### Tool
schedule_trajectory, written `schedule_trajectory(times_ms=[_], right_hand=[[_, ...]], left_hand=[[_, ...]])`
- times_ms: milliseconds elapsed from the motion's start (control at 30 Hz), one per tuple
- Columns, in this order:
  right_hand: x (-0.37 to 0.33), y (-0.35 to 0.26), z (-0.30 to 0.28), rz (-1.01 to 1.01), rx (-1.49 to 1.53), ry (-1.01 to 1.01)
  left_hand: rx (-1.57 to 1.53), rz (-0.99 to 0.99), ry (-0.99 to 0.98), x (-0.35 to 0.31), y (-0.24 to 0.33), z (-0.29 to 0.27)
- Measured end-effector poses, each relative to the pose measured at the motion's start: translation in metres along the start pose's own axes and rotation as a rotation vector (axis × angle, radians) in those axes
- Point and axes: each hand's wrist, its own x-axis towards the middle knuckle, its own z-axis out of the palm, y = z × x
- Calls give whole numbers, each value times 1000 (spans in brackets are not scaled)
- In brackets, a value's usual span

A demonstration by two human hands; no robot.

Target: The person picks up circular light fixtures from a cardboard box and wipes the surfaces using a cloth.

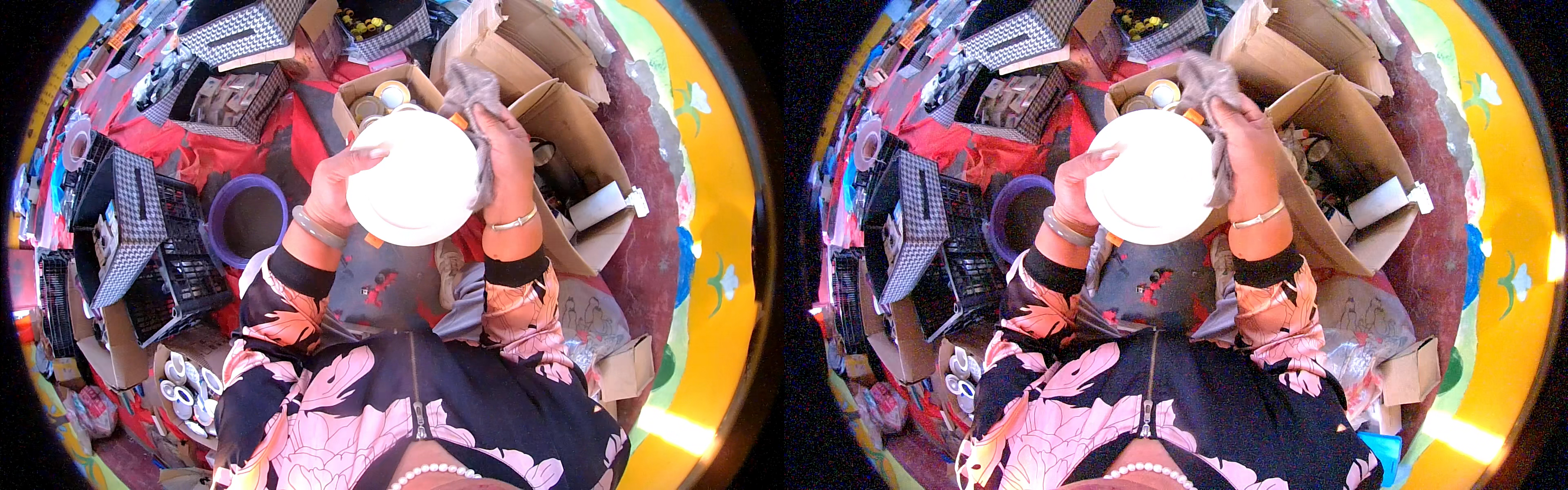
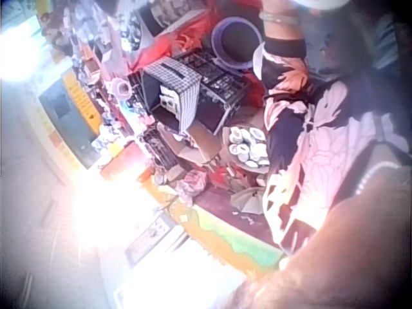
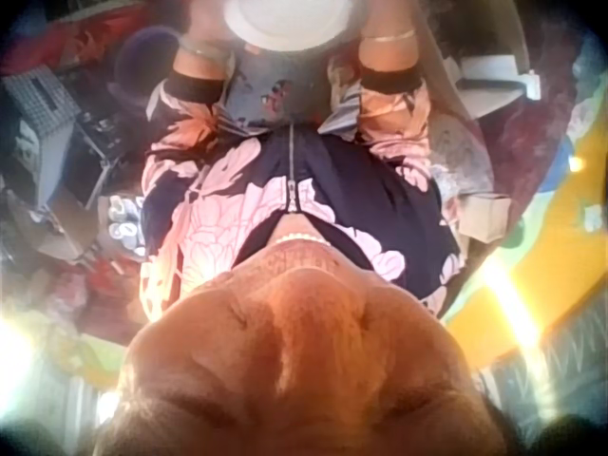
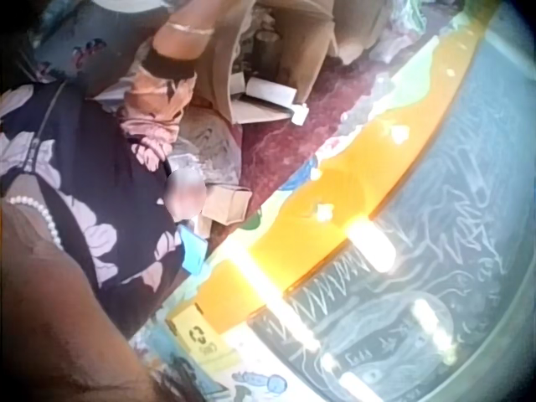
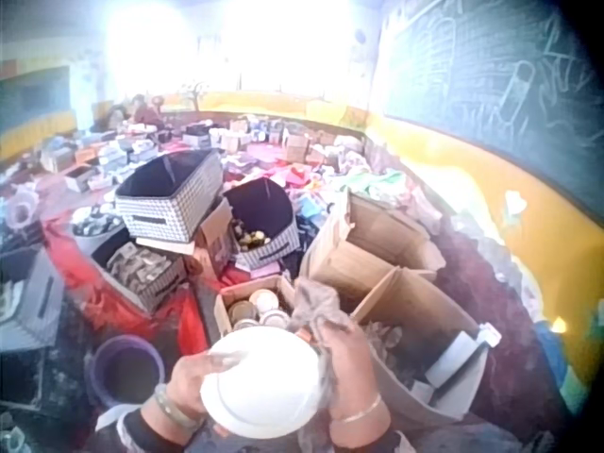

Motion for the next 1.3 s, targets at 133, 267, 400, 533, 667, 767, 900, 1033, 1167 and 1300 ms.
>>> schedule_trajectory(times_ms=[133, 267, 400, 533, 667, 767, 900, 1033, 1167, 1300], right_hand=[[1, -14, 0, -26, 57, 40], [-10, -12, 13, -197, -311, -123], [-10, -7, 11, -479, -535, 97], [-4, -23, 0, -473, -243, 288], [-26, -29, 24, -488, -281, 173], [-49, -15, 47, -494, -677, 18], [-54, 25, 62, -944, -1103, -646], [-53, 35, 67, -1090, -1236, -624], [-53, 32, 69, -1119, -1060, -656], [-57, 6, 54, -620, -552, -490]], left_hand=[[23, 23, -7, 0, 0, -2], [-79, -27, -79, 4, -1, -12], [-143, -4, -140, 8, -2, -13], [-121, 147, 3, 8, 6, -5], [-157, 298, 95, 13, 11, -5], [-155, 377, 197, 16, 10, -4], [-438, 243, 56, 13, 14, -23], [-319, 226, 166, 10, 19, -16], [-155, 385, 309, 9, 24, -23], [-245, 499, 329, 8, 35, -21]])
